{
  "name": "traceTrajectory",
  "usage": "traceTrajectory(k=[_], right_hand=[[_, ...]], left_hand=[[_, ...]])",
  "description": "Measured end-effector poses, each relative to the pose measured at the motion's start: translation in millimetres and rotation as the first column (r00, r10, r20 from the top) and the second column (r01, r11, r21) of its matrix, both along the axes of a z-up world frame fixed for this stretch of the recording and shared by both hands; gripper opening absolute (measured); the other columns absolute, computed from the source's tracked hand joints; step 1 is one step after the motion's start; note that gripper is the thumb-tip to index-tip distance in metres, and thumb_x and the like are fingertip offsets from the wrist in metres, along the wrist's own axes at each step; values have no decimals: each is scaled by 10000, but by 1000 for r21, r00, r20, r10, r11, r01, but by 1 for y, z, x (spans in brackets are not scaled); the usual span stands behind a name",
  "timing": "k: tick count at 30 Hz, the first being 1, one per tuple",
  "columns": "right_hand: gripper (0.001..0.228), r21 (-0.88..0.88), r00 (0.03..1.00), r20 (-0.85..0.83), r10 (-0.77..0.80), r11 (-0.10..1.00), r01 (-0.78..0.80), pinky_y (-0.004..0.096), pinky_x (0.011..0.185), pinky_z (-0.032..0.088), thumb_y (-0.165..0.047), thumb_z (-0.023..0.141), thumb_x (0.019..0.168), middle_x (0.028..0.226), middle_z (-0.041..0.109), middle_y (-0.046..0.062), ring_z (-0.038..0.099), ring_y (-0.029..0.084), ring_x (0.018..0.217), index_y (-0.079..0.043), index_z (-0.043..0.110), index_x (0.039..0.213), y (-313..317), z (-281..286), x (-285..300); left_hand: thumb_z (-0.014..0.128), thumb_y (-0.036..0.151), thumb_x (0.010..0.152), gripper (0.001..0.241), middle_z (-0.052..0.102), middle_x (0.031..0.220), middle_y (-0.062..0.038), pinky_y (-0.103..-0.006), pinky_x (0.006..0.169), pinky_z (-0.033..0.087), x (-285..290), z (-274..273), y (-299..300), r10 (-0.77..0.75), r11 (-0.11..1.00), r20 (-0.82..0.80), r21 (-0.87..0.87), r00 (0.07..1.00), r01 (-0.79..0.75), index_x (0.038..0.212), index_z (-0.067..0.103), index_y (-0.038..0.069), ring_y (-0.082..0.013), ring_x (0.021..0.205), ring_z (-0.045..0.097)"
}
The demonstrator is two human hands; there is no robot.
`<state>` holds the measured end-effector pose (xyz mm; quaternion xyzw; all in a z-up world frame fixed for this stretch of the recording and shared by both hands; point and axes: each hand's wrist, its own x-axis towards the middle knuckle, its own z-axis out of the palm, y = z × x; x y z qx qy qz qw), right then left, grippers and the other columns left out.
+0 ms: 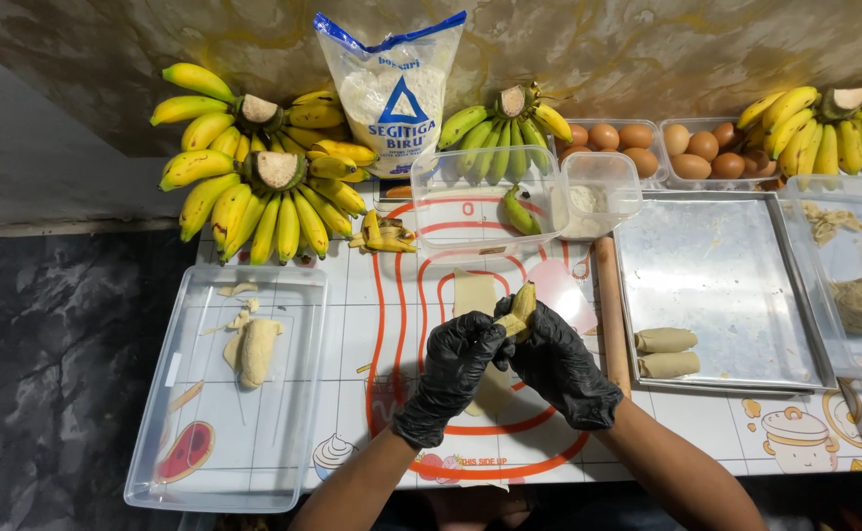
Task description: Rolling out and shaping pastry dough on a silicone mat using a rolling pin and hands.
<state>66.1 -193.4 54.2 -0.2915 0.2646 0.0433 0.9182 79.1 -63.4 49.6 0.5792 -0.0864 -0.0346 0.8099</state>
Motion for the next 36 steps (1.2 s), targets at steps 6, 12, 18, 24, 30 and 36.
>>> traceTrajectory(k=[6, 12, 18, 24, 30, 36], right_hand=[[316, 15, 999, -43, -28, 999, 29, 619, 936, 542, -67, 666, 935, 1127, 700, 294, 714, 429, 1023, 36, 671, 1233, -2, 22, 4], [382, 15, 996, 90, -17, 1000, 15, 459, 1012, 538, -159, 660, 963, 1177, 710, 209, 710, 317, 1091, -3, 641, 1312, -14, 14, 12], [383, 61, 984, 171, -46, 997, 36, 481, 1019, 551, -170, 647, 980, 1171, 704, 221, 707, 346, 1095, 11, 624, 1316, -28, 2, 16], [458, 108, 972, 226, -60, 994, 36, 464, 1056, 537, -217, 627, 1004, 1238, 684, 188, 687, 327, 1120, -2, 574, 1405, -46, -6, 21], [416, 81, 949, 305, -83, 995, 61, 416, 1036, 562, -204, 643, 996, 1162, 706, 156, 708, 290, 1070, 26, 598, 1338, -49, 8, 23], [424, 156, 940, 273, -203, 974, 165, 487, 1067, 551, -228, 644, 1006, 1214, 706, 179, 706, 339, 1082, -20, 602, 1373, -81, -12, 40]], left_hand=[[738, 41, 924, 185, 669, 532, -119, -276, 562, 560, -3, 7, 0, 21, 998, 54, 59, 998, -24, 746, 689, 37, -174, 478, 657], [735, 19, 916, 186, 655, 524, -116, -280, 545, 564, -6, 11, -1, 13, 1000, 45, 27, 999, -15, 738, 680, 25, -171, 476, 655], [736, 12, 912, 200, 652, 515, -127, -291, 535, 558, -7, 8, -2, 34, 998, 91, 50, 995, -39, 723, 672, 33, -196, 464, 654], [734, 19, 916, 206, 658, 518, -125, -290, 545, 562, -9, 15, -1, 15, 1000, 92, 25, 996, -18, 718, 677, 23, -188, 470, 650], [729, 23, 916, 220, 665, 524, -118, -288, 567, 569, -7, 16, 1, -14, 999, 90, 34, 996, 11, 705, 671, 27, -189, 479, 663], [739, 52, 905, 173, 702, 562, -136, -298, 579, 583, -6, 0, 6, -7, 997, 65, 73, 998, 2, 740, 699, 22, -194, 530, 708]])
